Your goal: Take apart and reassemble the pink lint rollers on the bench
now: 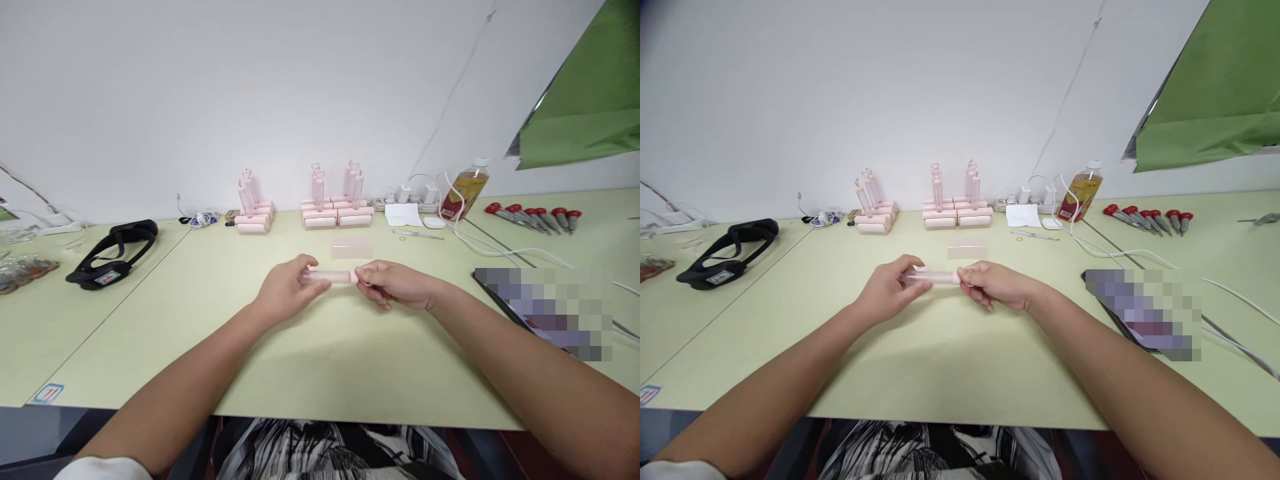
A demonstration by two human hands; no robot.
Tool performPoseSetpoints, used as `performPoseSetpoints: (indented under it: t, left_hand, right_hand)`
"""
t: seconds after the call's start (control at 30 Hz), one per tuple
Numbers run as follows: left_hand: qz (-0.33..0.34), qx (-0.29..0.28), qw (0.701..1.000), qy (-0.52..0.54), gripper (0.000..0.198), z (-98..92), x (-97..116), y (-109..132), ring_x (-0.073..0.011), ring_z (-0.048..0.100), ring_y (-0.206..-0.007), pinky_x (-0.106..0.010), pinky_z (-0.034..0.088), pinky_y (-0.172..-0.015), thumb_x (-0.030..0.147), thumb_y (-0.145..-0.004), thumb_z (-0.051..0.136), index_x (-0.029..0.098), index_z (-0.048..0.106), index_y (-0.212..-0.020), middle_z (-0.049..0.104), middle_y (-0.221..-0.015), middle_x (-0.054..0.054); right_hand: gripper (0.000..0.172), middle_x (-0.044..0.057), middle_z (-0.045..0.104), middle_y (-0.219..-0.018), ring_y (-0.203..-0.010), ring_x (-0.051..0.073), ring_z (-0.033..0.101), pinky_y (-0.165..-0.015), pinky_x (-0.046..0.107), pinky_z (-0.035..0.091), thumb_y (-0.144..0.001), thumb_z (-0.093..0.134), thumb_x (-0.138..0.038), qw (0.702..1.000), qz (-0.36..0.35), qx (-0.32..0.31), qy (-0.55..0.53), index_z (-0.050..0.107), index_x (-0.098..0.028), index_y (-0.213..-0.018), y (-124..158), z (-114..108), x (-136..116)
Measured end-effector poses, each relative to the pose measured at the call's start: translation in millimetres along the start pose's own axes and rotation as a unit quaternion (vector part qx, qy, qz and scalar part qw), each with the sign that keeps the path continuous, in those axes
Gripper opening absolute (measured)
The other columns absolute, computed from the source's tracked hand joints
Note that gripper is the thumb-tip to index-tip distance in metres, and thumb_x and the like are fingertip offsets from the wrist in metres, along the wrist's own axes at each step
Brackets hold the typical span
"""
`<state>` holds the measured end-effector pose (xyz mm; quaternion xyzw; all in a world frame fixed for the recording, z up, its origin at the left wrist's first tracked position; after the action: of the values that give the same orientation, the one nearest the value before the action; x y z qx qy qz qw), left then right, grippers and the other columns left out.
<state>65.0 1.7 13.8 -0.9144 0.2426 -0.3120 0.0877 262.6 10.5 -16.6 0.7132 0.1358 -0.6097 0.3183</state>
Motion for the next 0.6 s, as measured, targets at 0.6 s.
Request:
performPoseSetpoints:
  t: [0.6]
  left_hand:
    - [-0.023, -0.025, 0.933, 0.358, 0.036, 24.4, 7, 5, -0.0077, 0.049, -0.058, -0.022, 0.043, -0.054, 0.047, -0.077, 0.067, 0.018, 0.052, -0.092, 0.054, -0.071, 0.003]
  right_hand:
    - [0.026, 0.006, 0.062, -0.097, -0.084, 0.018, 0.055, -0.074, 0.03, 0.041, -0.098, 0.038, -0.04, 0.903, -0.258, 0.059, 0.339, 0.054, -0.02, -0.101, 3, 38, -17]
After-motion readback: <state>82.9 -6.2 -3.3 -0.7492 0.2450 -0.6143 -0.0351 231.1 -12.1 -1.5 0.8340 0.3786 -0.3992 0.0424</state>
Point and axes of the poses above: each hand's wrist, its own y-axis away from the middle knuckle, its own z-axis out of the palm, x = y × z, the point moved 5 cm from there along -y, towards the middle knuckle
